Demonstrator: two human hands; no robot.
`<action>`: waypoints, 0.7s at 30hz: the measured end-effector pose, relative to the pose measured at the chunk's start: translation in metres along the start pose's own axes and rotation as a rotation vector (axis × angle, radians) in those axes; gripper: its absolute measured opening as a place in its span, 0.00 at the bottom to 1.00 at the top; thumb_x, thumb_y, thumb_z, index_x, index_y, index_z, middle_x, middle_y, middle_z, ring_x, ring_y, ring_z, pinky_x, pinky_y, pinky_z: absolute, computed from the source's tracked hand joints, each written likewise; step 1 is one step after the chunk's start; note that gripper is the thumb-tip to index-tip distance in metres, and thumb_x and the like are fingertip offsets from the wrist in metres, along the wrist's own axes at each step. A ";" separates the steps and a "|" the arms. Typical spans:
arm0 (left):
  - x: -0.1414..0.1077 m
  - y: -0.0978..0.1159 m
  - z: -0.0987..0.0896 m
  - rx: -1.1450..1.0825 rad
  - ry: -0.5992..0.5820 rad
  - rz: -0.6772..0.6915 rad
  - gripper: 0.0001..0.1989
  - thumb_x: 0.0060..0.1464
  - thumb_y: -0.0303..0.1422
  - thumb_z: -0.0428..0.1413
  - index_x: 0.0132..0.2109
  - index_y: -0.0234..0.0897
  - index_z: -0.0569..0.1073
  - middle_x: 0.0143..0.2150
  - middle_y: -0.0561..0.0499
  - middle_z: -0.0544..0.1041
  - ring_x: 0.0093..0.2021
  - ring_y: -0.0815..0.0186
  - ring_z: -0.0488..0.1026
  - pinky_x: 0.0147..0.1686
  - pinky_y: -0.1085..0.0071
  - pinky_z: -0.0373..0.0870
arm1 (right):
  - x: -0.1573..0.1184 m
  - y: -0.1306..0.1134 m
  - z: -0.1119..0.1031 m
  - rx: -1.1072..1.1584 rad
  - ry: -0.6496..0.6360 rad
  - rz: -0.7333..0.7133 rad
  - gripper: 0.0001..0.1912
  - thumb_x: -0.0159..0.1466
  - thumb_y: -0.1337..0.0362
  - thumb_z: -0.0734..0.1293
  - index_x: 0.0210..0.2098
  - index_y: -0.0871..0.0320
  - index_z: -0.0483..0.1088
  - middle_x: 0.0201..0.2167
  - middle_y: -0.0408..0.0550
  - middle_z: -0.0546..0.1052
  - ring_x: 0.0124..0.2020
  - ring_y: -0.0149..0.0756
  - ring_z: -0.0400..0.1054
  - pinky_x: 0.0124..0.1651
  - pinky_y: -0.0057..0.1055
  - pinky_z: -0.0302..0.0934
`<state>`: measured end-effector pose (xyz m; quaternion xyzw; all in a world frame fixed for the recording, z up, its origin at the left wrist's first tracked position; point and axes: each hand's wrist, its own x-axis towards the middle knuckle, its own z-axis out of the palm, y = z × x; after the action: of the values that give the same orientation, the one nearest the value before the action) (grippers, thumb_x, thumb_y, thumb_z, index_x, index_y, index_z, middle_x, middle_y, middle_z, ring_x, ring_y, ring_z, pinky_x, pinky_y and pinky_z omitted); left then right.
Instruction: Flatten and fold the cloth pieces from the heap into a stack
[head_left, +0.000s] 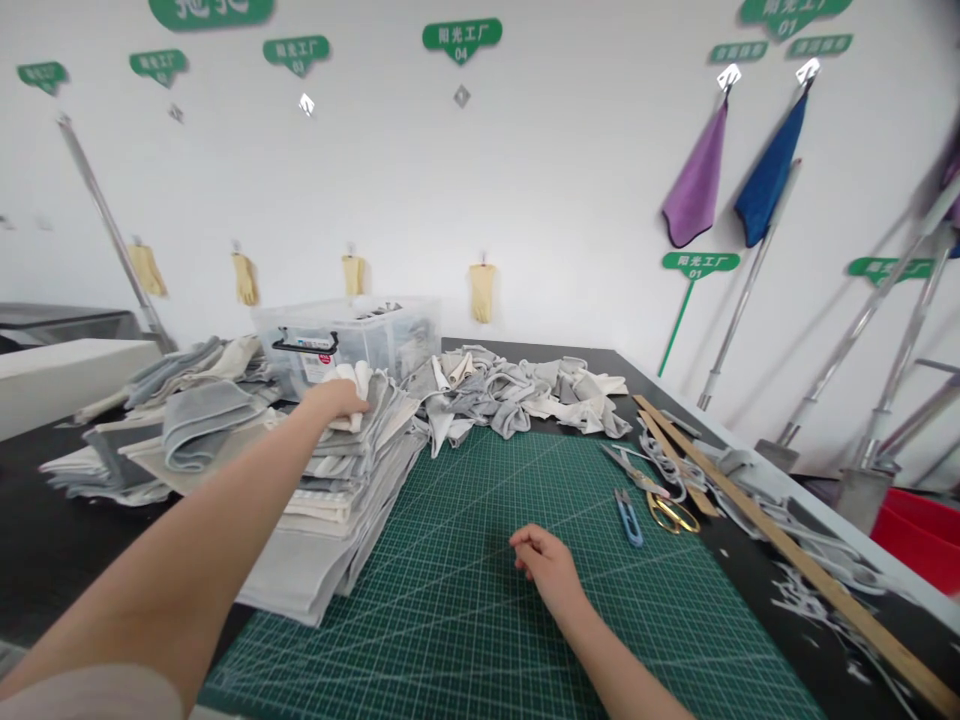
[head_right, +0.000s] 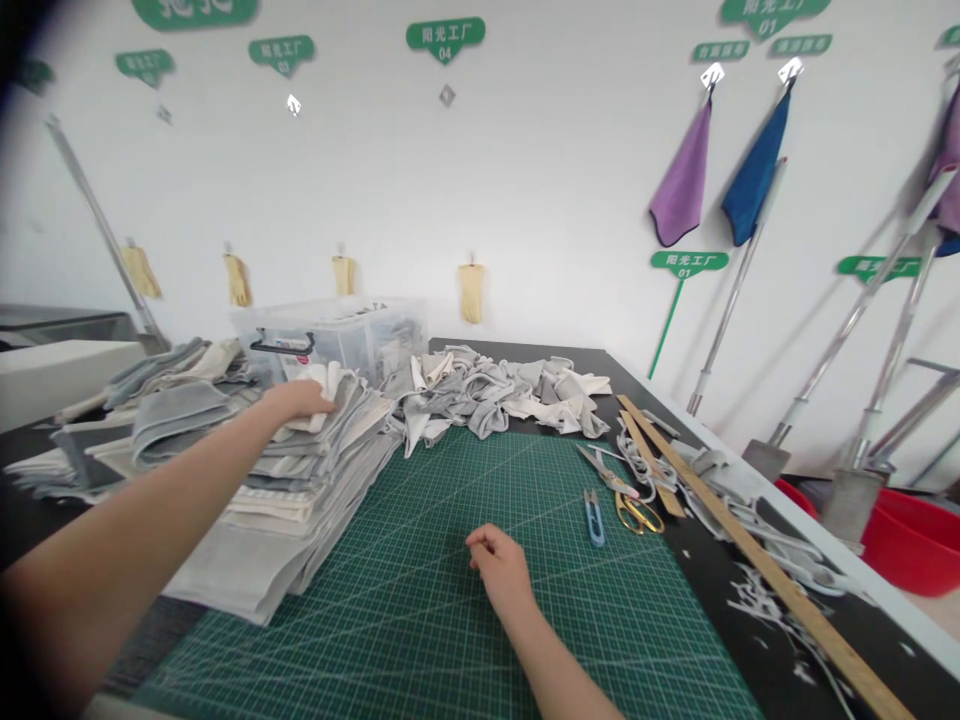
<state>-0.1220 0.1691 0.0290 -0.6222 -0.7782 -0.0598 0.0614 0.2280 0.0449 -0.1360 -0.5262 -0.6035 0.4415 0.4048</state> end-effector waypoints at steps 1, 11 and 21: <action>-0.001 0.005 0.001 0.026 0.008 0.000 0.19 0.37 0.37 0.51 0.35 0.25 0.69 0.35 0.35 0.71 0.37 0.53 0.67 0.33 0.62 0.61 | 0.001 0.000 0.000 -0.004 -0.005 -0.004 0.07 0.50 0.67 0.56 0.24 0.58 0.65 0.15 0.39 0.64 0.17 0.25 0.56 0.20 0.21 0.50; -0.009 0.008 -0.004 0.062 -0.070 0.232 0.25 0.40 0.36 0.45 0.50 0.38 0.62 0.48 0.45 0.66 0.47 0.59 0.61 0.45 0.67 0.55 | 0.002 0.000 -0.002 -0.056 -0.042 -0.034 0.08 0.50 0.68 0.55 0.25 0.58 0.65 0.15 0.39 0.65 0.18 0.25 0.58 0.22 0.22 0.51; 0.007 0.002 -0.008 -0.127 -0.085 0.337 0.28 0.46 0.47 0.38 0.47 0.33 0.65 0.46 0.47 0.67 0.48 0.60 0.60 0.45 0.70 0.55 | 0.000 -0.001 -0.002 -0.124 -0.045 -0.065 0.09 0.51 0.68 0.55 0.25 0.57 0.66 0.16 0.39 0.66 0.20 0.27 0.59 0.25 0.23 0.51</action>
<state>-0.1210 0.1749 0.0383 -0.7484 -0.6594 -0.0713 -0.0020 0.2297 0.0447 -0.1341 -0.5204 -0.6555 0.4016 0.3717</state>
